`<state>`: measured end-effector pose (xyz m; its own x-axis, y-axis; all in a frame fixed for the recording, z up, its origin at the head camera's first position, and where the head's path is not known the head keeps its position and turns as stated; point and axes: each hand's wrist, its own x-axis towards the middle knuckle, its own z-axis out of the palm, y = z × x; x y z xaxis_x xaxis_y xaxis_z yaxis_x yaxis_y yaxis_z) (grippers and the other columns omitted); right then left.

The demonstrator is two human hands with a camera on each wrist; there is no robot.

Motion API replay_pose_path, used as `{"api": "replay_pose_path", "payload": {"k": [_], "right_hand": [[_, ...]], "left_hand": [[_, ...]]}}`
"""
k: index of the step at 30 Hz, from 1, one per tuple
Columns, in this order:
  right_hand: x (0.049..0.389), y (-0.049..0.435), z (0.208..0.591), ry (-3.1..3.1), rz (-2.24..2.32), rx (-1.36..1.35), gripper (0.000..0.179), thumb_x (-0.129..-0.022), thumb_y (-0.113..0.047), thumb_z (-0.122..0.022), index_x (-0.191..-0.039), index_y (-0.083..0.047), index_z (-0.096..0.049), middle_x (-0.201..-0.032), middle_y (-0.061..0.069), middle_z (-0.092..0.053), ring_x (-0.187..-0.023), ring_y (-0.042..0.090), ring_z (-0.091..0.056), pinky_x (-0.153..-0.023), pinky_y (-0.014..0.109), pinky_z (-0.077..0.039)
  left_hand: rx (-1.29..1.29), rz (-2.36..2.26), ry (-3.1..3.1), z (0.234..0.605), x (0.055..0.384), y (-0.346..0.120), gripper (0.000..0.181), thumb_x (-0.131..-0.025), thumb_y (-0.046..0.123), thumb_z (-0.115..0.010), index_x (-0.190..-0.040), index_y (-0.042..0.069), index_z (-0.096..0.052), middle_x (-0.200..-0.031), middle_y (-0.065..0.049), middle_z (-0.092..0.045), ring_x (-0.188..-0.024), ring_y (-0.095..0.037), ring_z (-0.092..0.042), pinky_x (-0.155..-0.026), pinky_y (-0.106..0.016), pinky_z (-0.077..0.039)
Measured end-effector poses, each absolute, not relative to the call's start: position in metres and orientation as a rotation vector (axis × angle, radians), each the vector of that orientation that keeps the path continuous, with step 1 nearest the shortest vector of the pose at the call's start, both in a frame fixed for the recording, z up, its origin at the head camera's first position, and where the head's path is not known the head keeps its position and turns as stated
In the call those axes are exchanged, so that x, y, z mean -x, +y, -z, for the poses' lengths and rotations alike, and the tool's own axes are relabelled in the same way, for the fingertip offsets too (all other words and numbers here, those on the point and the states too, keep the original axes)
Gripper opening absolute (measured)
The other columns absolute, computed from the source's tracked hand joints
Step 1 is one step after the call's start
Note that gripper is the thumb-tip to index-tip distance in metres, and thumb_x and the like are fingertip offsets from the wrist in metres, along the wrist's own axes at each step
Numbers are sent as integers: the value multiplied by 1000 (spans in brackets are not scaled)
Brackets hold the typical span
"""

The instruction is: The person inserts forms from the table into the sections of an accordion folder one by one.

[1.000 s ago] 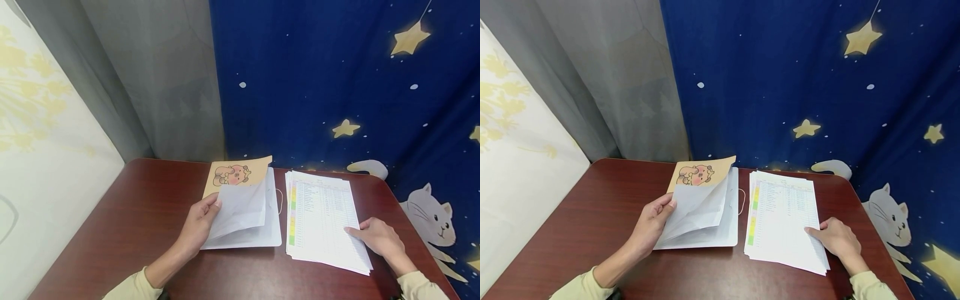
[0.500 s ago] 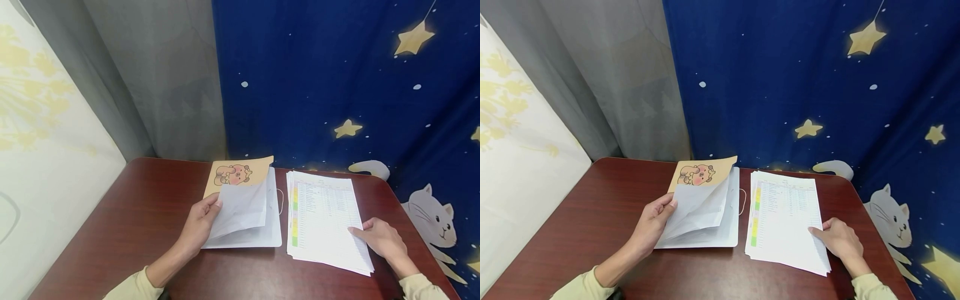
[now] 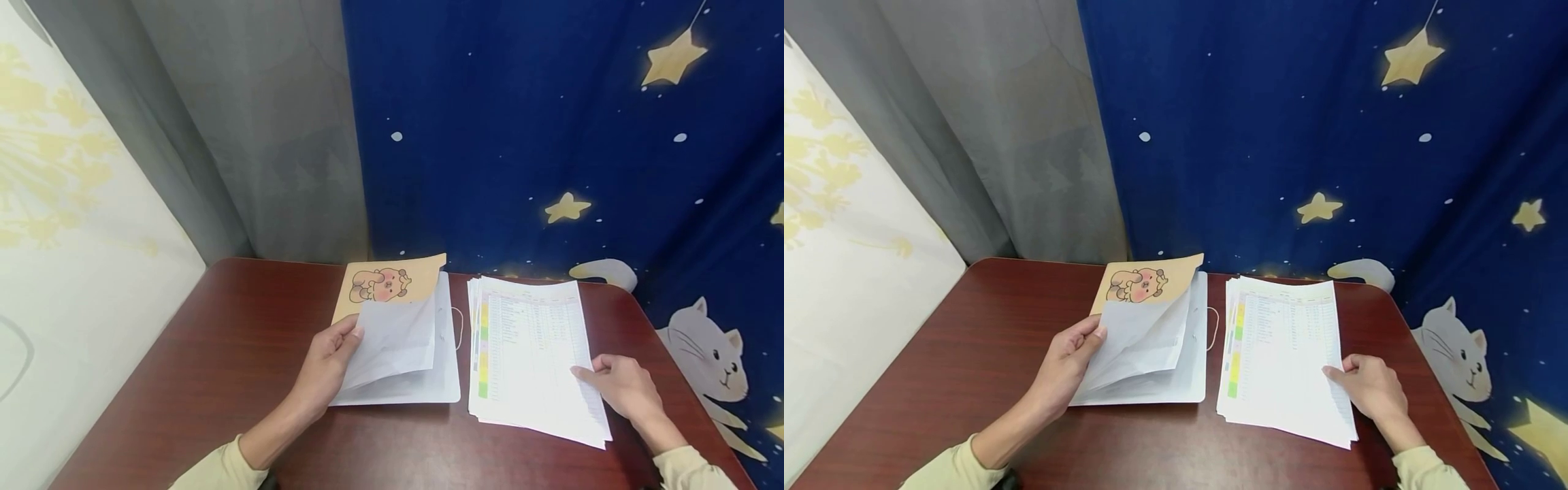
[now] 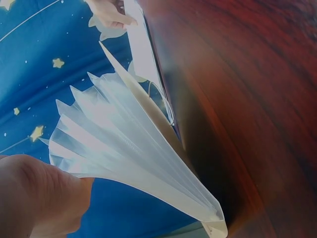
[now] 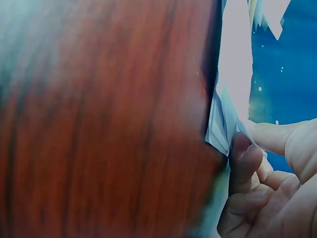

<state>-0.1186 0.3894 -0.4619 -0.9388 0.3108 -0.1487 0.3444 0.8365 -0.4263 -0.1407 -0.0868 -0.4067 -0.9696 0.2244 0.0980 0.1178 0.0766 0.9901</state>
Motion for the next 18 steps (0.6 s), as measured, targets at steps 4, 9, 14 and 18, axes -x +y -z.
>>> {"api": "replay_pose_path", "payload": {"k": [4, 9, 14, 18], "right_hand": [[119, 391, 463, 2925, 761, -530, 51, -80, -49, -72, -95, -1, -67, -83, 11, -69, -73, 22, -54, -59, 27, -36], [118, 395, 464, 2871, 862, -568, 64, -83, -53, -67, -110, 5, -66, -96, 19, -70, -76, 21, -56, -58, 27, -40], [118, 397, 466, 2804, 991, -579, 71, -87, -54, -62, -119, 9, -61, -89, 14, -72, -71, 17, -60, -55, 28, -45], [118, 399, 468, 2698, 1147, -570, 70, -88, -52, -62, -122, 9, -59, -78, 1, -72, -65, 11, -62, -54, 28, -48]], "left_hand": [[-356, -2055, 2237, 406, 141, -86, 28, -102, 25, -46, -125, 20, -60, -119, -2, -69, -106, -18, -65, -88, -26, -53], [-348, -2060, 2232, 406, 140, -86, 28, -102, 23, -45, -125, 20, -60, -118, -2, -69, -105, -18, -65, -88, -26, -53], [-346, -2059, 2229, 406, 140, -86, 29, -102, 24, -45, -126, 20, -60, -118, -2, -69, -106, -18, -65, -88, -27, -53], [-354, -2060, 2230, 407, 140, -86, 29, -102, 24, -45, -126, 20, -60, -118, -3, -69, -105, -19, -65, -88, -27, -53]]}}
